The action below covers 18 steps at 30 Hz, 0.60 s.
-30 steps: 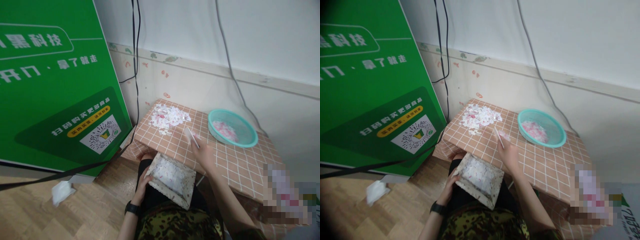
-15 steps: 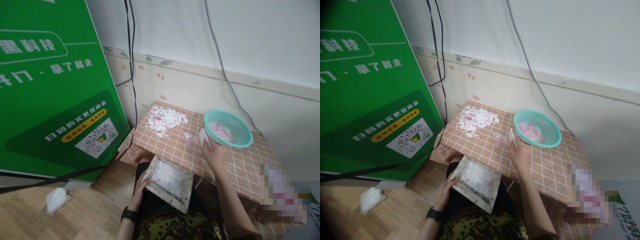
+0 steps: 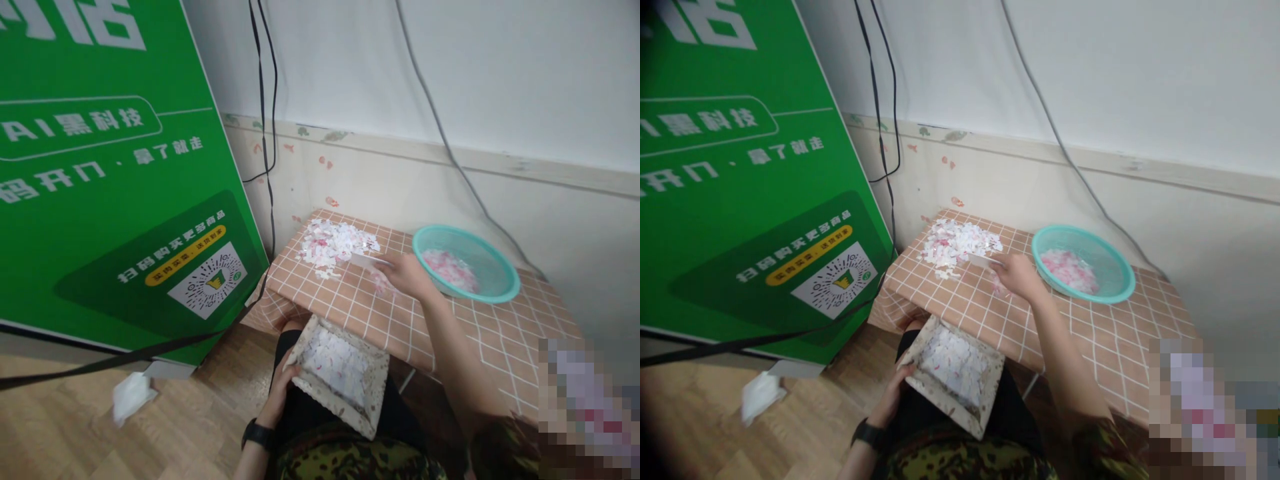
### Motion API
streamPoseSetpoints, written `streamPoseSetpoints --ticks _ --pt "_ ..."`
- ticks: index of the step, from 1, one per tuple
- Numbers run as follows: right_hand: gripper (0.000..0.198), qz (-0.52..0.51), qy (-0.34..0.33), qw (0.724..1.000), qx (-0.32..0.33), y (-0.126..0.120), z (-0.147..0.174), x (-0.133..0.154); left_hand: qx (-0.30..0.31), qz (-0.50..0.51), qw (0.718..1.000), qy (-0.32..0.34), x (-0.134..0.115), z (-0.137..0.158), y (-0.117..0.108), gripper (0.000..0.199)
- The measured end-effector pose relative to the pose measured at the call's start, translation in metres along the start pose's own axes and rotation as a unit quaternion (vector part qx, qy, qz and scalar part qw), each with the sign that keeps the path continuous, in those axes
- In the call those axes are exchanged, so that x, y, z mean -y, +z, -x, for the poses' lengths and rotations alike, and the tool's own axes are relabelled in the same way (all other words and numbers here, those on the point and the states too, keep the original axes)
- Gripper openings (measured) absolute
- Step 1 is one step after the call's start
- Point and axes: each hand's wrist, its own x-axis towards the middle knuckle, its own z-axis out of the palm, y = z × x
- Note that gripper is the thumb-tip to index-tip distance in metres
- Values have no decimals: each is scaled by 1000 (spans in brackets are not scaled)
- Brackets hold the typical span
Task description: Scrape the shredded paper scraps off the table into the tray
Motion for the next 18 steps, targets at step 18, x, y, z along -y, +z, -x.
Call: streamPoseSetpoints --ticks 18 --pt "28 -5 -42 998 40 20 28 16 -10 -32 999 7 12 0 -10 61"
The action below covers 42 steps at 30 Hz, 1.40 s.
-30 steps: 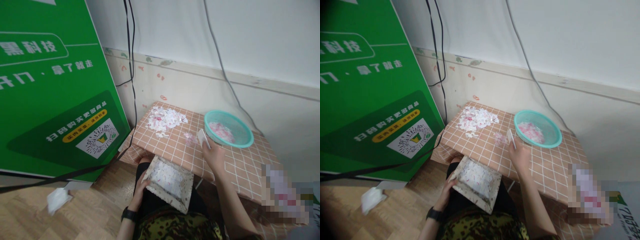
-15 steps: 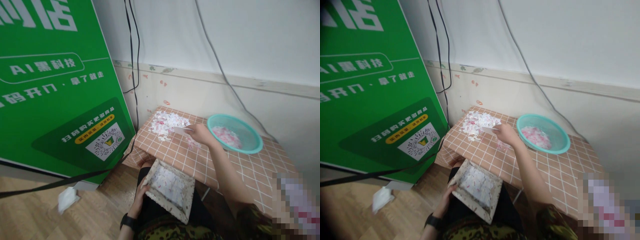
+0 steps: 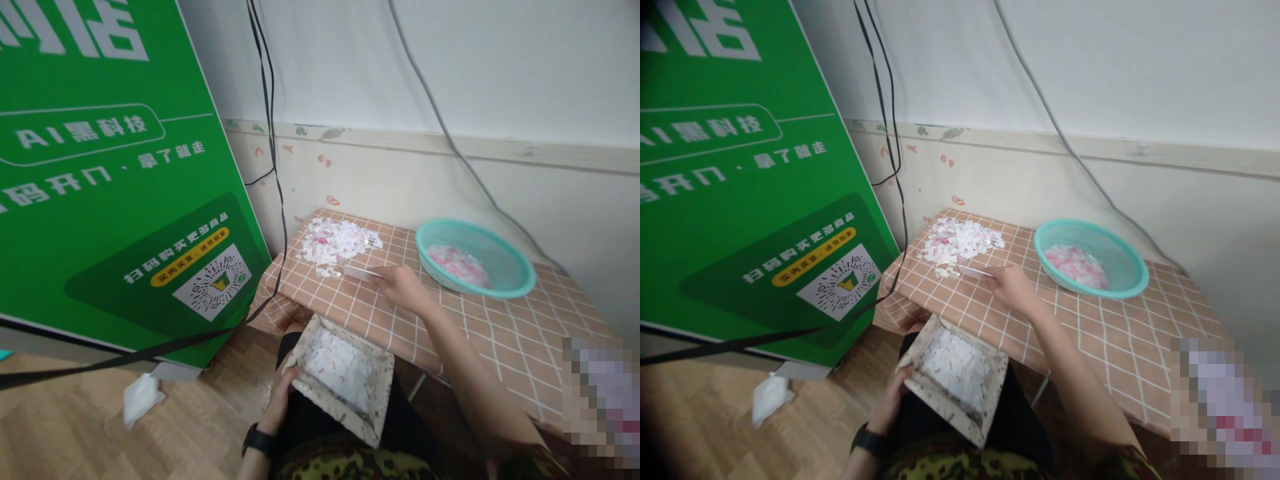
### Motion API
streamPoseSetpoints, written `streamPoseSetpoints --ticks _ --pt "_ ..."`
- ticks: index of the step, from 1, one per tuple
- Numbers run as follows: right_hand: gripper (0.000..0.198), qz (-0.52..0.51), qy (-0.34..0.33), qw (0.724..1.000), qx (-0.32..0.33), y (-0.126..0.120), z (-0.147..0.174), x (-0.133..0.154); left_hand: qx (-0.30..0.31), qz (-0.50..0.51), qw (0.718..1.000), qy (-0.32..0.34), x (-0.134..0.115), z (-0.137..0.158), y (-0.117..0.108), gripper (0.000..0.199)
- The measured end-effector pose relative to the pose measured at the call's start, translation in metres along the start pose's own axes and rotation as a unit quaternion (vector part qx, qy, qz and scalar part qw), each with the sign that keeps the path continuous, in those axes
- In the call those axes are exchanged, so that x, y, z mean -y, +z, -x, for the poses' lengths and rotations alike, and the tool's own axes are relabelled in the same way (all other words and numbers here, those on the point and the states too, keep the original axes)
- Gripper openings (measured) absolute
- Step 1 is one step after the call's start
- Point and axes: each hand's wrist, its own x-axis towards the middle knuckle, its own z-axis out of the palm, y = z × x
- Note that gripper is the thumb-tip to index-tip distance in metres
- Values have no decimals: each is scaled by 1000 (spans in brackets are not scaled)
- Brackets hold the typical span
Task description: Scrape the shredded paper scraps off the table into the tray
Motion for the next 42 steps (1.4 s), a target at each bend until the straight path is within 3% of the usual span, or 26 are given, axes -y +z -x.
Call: streamPoseSetpoints --ticks 5,9,13,16,20,26,31,36,42 --pt "29 4 36 998 -56 5 15 10 20 -14 1000 -5 4 -17 2 61" --pt "30 -9 37 997 -62 11 22 9 29 -27 999 -21 4 -30 4 64" --pt "32 1 62 994 -93 15 20 7 91 -70 993 -29 -5 -34 6 65" --pt "31 -3 45 996 -78 17 17 10 118 -79 990 -24 -7 -30 1 67" --pt "31 -27 25 998 -44 12 21 13 113 -48 992 1 3 -25 -10 71" --pt "32 -45 34 995 -77 9 17 15 86 -47 995 21 18 -31 -14 77" --pt "32 -62 17 996 -58 14 2 21 77 -51 995 21 16 -32 -12 77" --pt "30 -59 -14 998 0 -1 -9 17 86 -54 994 38 13 -29 -11 73" --pt "29 -40 -8 999 -21 -1 -24 14 91 -50 994 42 9 -28 -8 71"
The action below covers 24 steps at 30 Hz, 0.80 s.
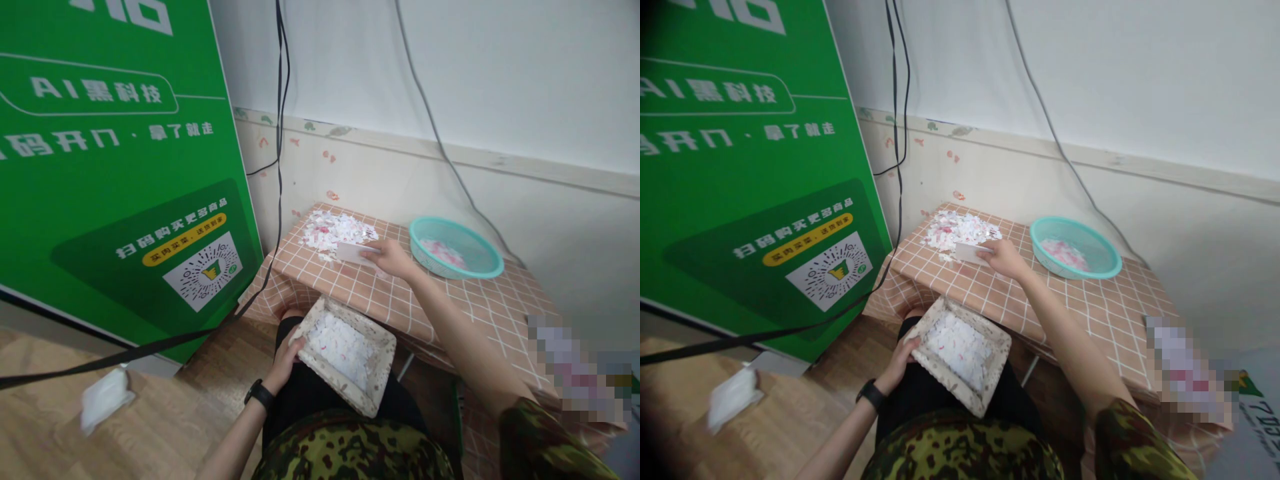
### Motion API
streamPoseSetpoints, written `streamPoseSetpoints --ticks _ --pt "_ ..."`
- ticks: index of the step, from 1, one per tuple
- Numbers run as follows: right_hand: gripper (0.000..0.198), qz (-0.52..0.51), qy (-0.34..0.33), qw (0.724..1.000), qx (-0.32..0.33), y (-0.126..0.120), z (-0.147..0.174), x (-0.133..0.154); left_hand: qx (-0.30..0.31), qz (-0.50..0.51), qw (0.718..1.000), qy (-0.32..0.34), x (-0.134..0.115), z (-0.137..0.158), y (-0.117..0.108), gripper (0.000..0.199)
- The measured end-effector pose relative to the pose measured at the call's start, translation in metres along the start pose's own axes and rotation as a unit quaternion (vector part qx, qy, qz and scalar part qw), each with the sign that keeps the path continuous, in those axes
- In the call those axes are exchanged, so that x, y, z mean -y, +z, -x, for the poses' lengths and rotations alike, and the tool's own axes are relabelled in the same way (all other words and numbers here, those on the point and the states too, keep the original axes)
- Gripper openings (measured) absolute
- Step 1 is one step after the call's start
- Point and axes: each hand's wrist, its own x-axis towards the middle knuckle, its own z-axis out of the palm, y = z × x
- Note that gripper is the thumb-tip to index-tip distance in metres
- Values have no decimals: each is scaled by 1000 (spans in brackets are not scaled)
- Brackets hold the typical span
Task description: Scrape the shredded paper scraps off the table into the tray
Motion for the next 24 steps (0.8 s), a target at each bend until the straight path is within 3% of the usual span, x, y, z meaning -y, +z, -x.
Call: streamPoseSetpoints --ticks 16,24 --pt "35 -41 46 998 34 -6 -6 0 3 -5 1000 3 -3 2 1 69" --pt "35 -45 25 998 48 -4 -14 -3 0 -11 1000 3 0 2 -1 72"
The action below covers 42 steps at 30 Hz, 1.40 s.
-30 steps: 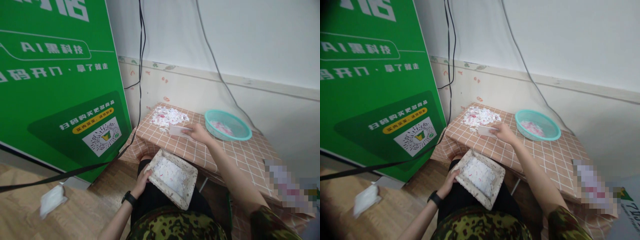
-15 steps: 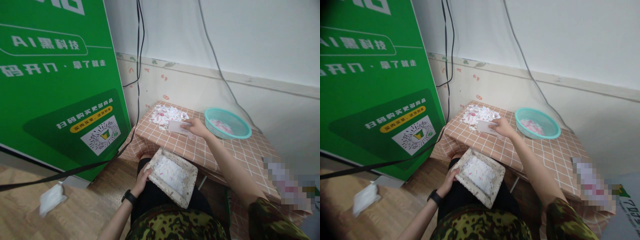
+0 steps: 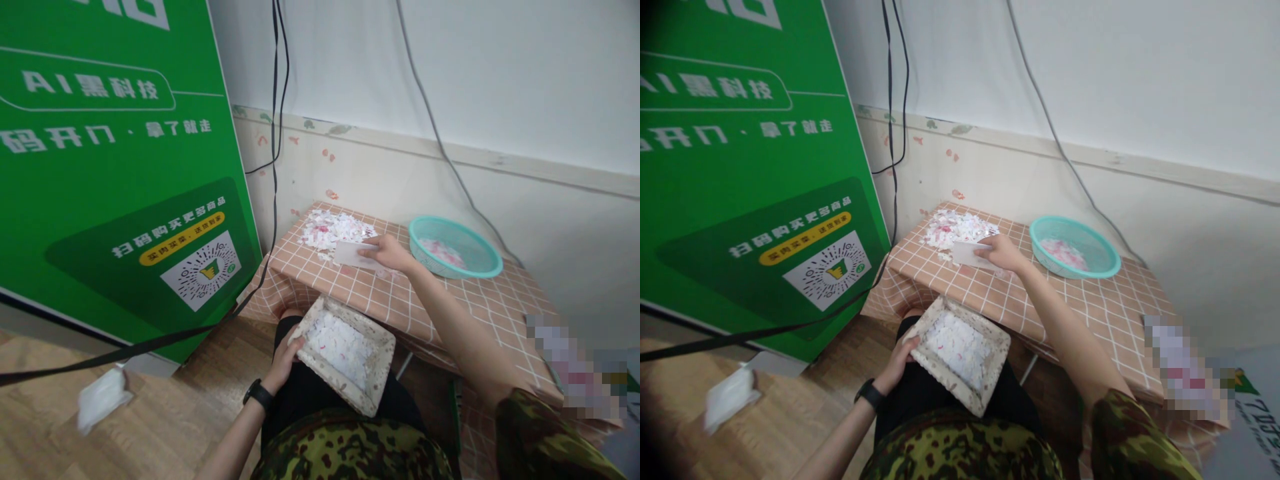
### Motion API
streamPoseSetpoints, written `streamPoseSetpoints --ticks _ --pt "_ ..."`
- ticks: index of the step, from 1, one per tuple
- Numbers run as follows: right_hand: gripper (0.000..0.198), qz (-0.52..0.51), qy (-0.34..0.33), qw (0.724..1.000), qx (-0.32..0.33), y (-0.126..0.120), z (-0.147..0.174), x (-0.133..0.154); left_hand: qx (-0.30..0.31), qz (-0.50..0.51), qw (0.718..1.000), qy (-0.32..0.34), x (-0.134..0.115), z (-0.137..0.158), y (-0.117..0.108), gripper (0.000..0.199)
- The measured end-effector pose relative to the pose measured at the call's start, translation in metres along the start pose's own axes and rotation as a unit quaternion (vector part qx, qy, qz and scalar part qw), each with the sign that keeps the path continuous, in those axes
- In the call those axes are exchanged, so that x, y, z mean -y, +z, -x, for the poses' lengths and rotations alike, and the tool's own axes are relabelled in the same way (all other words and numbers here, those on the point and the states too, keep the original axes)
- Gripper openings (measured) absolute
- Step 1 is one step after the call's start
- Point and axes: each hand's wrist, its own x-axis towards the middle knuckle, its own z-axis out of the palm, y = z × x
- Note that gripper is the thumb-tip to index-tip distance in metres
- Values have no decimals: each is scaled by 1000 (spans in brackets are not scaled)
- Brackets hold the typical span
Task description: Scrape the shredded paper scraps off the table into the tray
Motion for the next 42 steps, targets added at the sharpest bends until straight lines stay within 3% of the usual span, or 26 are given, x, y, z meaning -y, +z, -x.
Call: streamPoseSetpoints --ticks 5,12,22,42 --pt "35 18 -4 999 -29 -4 -3 -3 3 7 1000 1 -1 1 1 72" --pt "33 -11 -24 999 31 -5 -1 -1 3 7 1000 6 -4 1 1 68" --pt "37 12 -10 999 -34 -4 -9 -10 6 -2 1000 -4 3 -1 0 75" --pt "40 -75 18 997 19 -8 8 -12 2 -12 1000 2 -9 3 4 68"
